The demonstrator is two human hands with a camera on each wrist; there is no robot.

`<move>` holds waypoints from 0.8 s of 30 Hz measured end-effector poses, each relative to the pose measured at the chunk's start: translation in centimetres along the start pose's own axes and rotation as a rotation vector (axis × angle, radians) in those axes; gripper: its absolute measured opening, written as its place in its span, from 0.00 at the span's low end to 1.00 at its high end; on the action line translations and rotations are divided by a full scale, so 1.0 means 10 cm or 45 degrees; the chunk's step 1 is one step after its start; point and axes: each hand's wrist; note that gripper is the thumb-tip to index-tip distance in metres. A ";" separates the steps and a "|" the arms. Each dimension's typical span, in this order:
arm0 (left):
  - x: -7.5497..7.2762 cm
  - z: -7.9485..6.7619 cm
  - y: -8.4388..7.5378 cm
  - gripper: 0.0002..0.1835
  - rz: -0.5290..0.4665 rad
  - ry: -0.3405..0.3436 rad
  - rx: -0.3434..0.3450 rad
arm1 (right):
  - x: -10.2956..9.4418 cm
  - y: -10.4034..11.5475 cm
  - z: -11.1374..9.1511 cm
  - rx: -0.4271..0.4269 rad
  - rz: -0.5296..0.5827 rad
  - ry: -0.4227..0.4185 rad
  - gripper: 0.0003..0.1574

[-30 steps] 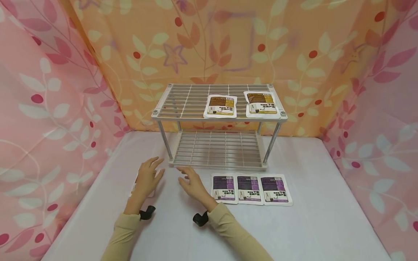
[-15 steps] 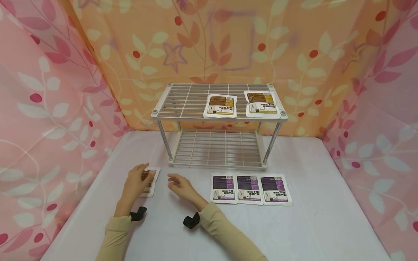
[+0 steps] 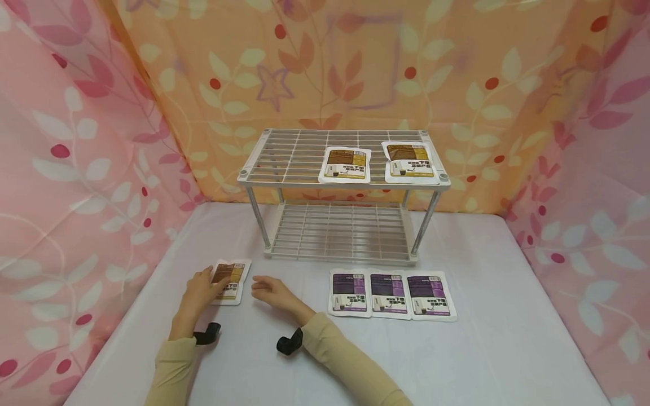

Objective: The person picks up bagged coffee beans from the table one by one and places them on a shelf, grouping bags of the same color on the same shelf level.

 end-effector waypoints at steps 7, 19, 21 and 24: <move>-0.02 -0.01 0.04 0.39 0.002 0.081 -0.020 | 0.10 -0.03 0.08 -0.030 0.073 0.001 0.30; 0.00 0.01 0.06 0.36 -0.001 0.096 0.034 | 0.20 -0.20 0.28 -0.084 0.106 0.075 0.31; 0.00 0.00 0.05 0.36 -0.004 0.090 0.040 | 0.21 -0.20 0.29 -0.085 0.089 0.070 0.31; -0.01 -0.02 0.05 0.34 -0.004 0.081 0.053 | 0.22 -0.14 0.23 -0.098 0.072 0.080 0.31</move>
Point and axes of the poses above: each hand's wrist, its own z-axis towards the middle knuckle, its own x-axis out of the palm, y = z × x, and after that the axes turned 15 degrees about x, right-handed
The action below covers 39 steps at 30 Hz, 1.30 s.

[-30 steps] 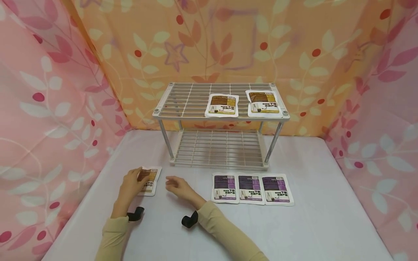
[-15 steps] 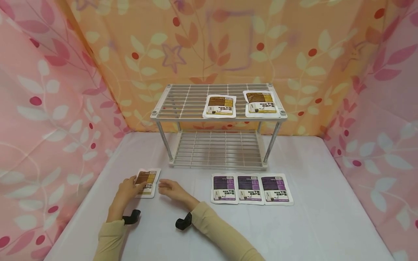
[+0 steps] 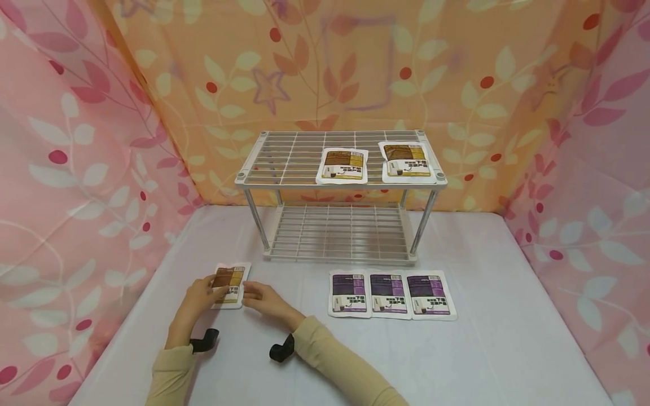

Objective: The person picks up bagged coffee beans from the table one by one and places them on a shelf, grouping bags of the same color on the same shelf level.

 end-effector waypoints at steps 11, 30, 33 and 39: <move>0.00 -0.04 -0.02 0.30 -0.071 -0.063 0.058 | 0.03 0.22 -0.21 -0.022 -0.070 -0.063 0.30; -0.03 -0.09 -0.13 0.39 -0.267 -0.209 0.163 | 0.01 0.16 -0.17 -0.119 -0.265 -0.415 0.32; -0.02 -0.08 -0.15 0.41 -0.271 -0.252 0.200 | 0.01 0.18 -0.18 -0.163 -0.274 -0.450 0.32; -0.01 -0.08 -0.18 0.43 -0.311 -0.351 0.275 | 0.01 0.22 -0.21 -0.269 -0.400 -0.522 0.35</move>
Point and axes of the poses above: each hand's wrist, its own z-axis towards the middle knuckle, its own x-axis out of the palm, y = z × x, and after that the axes turned 15 degrees about x, right-handed
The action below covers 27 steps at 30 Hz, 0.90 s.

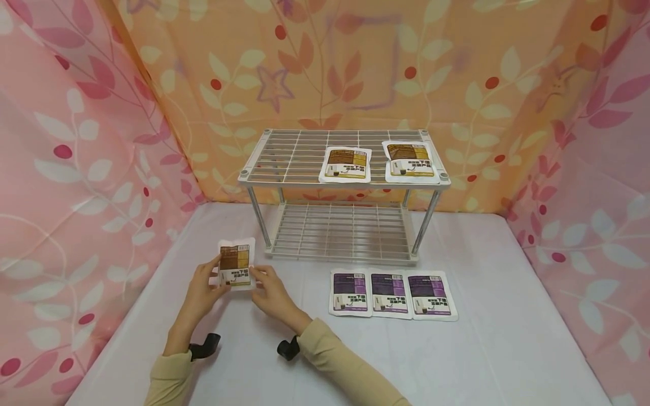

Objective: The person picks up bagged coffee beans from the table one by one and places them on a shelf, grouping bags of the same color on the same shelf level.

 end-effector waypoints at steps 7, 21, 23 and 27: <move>0.00 0.03 -0.07 0.45 -0.004 -0.080 0.095 | -0.08 0.04 -0.01 -0.114 -0.067 -0.085 0.35; 0.04 0.13 -0.22 0.46 0.016 -0.193 0.273 | -0.24 0.03 -0.01 -0.167 -0.096 -0.216 0.35; 0.04 0.14 -0.25 0.46 0.022 -0.197 0.287 | -0.26 0.03 0.00 -0.190 -0.118 -0.246 0.35; 0.04 0.18 -0.31 0.46 0.024 -0.210 0.314 | -0.29 0.04 -0.01 -0.211 -0.139 -0.293 0.37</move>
Point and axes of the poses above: each hand's wrist, its own z-axis towards the middle knuckle, its own x-axis out of the palm, y = z × x, and after that the axes turned 15 degrees about x, right-handed
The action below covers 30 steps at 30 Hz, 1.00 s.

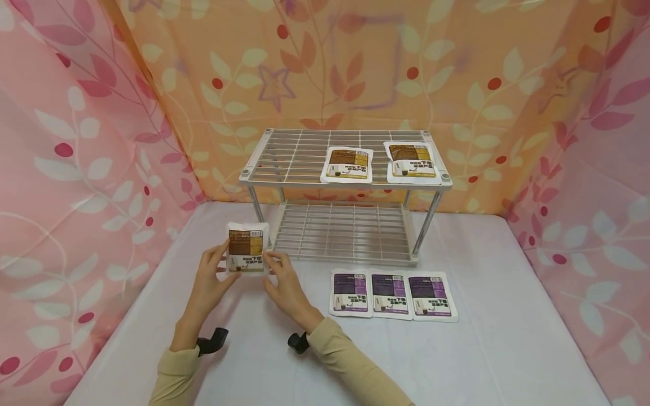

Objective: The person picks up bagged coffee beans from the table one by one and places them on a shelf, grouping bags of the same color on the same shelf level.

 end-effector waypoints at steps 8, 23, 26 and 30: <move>0.02 0.08 -0.07 0.46 0.006 -0.047 0.053 | -0.08 0.03 0.03 -0.056 -0.015 -0.077 0.37; 0.04 0.20 -0.19 0.43 -0.006 -0.118 0.149 | -0.23 0.10 0.10 -0.143 -0.064 -0.216 0.33; 0.04 0.22 -0.22 0.43 0.005 -0.150 0.165 | -0.25 0.12 0.11 -0.154 -0.049 -0.230 0.32; 0.03 0.25 -0.26 0.42 0.014 -0.177 0.210 | -0.28 0.15 0.12 -0.171 -0.016 -0.265 0.32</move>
Point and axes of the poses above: each hand's wrist, its own z-axis towards the middle knuckle, its own x-axis out of the palm, y = z × x, and after that the axes turned 15 degrees about x, right-handed
